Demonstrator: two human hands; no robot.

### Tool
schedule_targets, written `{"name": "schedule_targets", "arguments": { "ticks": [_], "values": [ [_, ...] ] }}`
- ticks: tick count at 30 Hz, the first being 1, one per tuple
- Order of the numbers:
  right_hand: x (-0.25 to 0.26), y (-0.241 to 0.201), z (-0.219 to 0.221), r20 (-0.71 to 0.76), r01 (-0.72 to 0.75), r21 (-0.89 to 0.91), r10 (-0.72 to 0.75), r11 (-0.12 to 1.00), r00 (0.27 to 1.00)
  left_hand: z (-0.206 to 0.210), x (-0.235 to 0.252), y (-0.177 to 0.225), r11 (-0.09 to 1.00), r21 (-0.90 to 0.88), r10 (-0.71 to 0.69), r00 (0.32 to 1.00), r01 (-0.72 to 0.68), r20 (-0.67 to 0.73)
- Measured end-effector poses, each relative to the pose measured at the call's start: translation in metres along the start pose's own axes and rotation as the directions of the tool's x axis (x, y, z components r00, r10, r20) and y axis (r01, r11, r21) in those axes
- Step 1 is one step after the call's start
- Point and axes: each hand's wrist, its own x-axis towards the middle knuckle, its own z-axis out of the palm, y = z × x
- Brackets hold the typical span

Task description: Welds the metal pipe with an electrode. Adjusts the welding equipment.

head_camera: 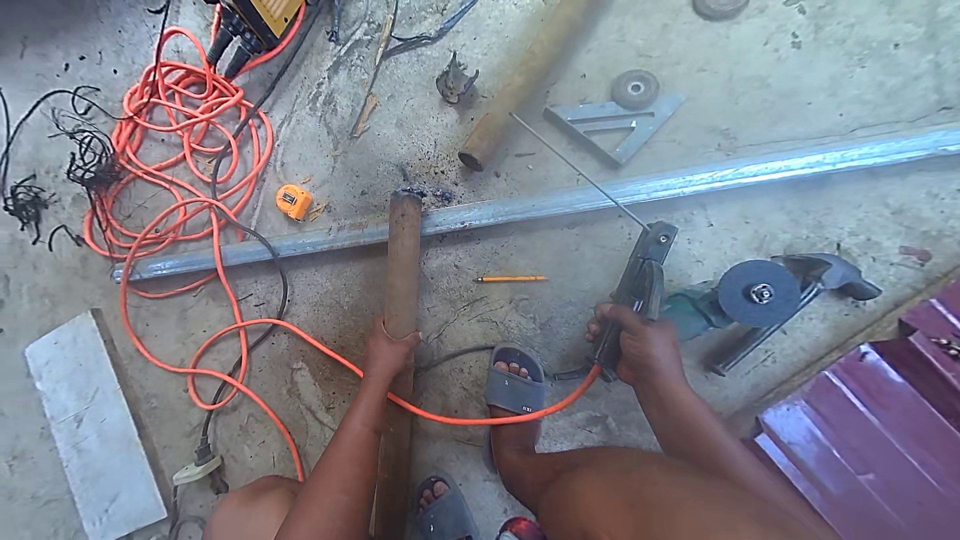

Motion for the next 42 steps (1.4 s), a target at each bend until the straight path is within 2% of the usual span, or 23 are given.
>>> {"name": "schedule_targets", "arguments": {
  "ticks": [2,6,11,14,16,17,18,20,21,22,24,25,26,27,28,29,30,35,38,40,42],
  "values": [
    [-0.004,-0.001,-0.002,0.108,0.099,-0.092,-0.089,0.991,0.990,0.001,-0.005,-0.003,0.999,0.037,0.005,1.000,-0.004,-0.027],
    [-0.017,-0.005,0.005,0.326,0.333,-0.177,-0.264,0.926,0.908,0.012,-0.022,-0.009,0.992,0.115,-0.047,0.997,0.055,-0.067],
    [-0.034,-0.012,0.013,0.413,0.537,-0.435,-0.370,0.722,0.832,0.012,-0.017,-0.013,0.997,0.035,-0.071,0.997,0.071,0.002],
    [-0.036,-0.013,0.009,0.449,0.603,-0.506,-0.409,0.616,0.794,0.013,-0.017,-0.009,0.994,0.076,-0.084,0.996,0.084,-0.009],
    [-0.038,-0.014,0.008,0.407,0.592,-0.509,-0.431,0.625,0.805,0.016,-0.019,-0.008,0.990,0.102,-0.092,0.995,0.095,-0.039],
    [-0.039,-0.014,0.007,0.359,0.561,-0.485,-0.432,0.671,0.827,0.018,-0.019,-0.008,0.989,0.110,-0.095,0.994,0.101,-0.054],
    [-0.038,-0.015,0.008,0.297,0.511,-0.423,-0.418,0.749,0.859,0.019,-0.019,-0.009,0.989,0.111,-0.093,0.993,0.100,-0.069],
    [-0.030,-0.013,0.009,0.173,0.342,-0.169,-0.314,0.924,0.934,0.022,-0.022,-0.012,0.993,0.107,-0.032,0.989,0.048,-0.143],
    [-0.027,-0.013,0.009,0.133,0.230,-0.026,-0.225,0.973,0.965,0.025,-0.026,-0.015,0.993,0.109,0.062,0.975,-0.039,-0.214],
    [-0.025,-0.014,0.011,0.108,0.133,0.094,-0.143,0.987,0.984,0.028,-0.031,-0.017,0.977,0.110,0.205,0.933,-0.180,-0.296],
    [-0.023,-0.012,0.019,0.142,0.049,0.204,-0.079,0.978,0.987,0.030,-0.045,-0.003,0.855,0.100,0.502,0.762,-0.509,-0.410],
    [-0.025,-0.008,0.026,0.175,0.044,0.198,-0.079,0.979,0.981,0.029,-0.062,0.015,0.795,0.026,0.573,0.737,-0.606,-0.357],
    [-0.028,-0.004,0.033,0.213,0.051,0.163,-0.085,0.985,0.973,0.029,-0.080,0.035,0.761,-0.094,0.614,0.759,-0.642,-0.219],
    [-0.033,0.000,0.040,0.248,0.065,0.113,-0.091,0.991,0.964,0.031,-0.094,0.054,0.737,-0.239,0.644,0.764,-0.632,-0.032],
    [-0.038,0.002,0.048,0.281,0.086,0.069,-0.102,0.994,0.954,0.035,-0.103,0.072,0.718,-0.385,0.667,0.731,-0.580,0.144],
    [-0.042,0.003,0.056,0.320,0.109,0.035,-0.114,0.993,0.941,0.041,-0.109,0.086,0.706,-0.496,0.678,0.685,-0.506,0.266],
    [-0.046,0.003,0.063,0.363,0.126,0.018,-0.124,0.992,0.923,0.046,-0.114,0.098,0.694,-0.565,0.681,0.659,-0.446,0.318],
    [-0.050,-0.001,0.068,0.599,0.155,-0.032,-0.105,0.987,0.793,0.036,-0.119,0.110,0.699,-0.633,0.651,0.662,-0.333,0.371],
    [-0.048,-0.012,0.070,0.703,0.313,-0.200,-0.086,0.928,0.706,0.006,-0.115,0.103,0.726,-0.569,0.616,0.734,-0.386,0.288],
    [-0.043,-0.016,0.058,0.705,0.384,-0.278,-0.084,0.880,0.704,-0.034,-0.104,0.091,0.780,-0.439,0.569,0.797,-0.446,0.203],
    [-0.037,-0.014,0.034,0.651,0.328,-0.288,-0.067,0.900,0.756,-0.089,-0.090,0.072,0.815,-0.319,0.542,0.832,-0.485,0.119]
  ]
}}
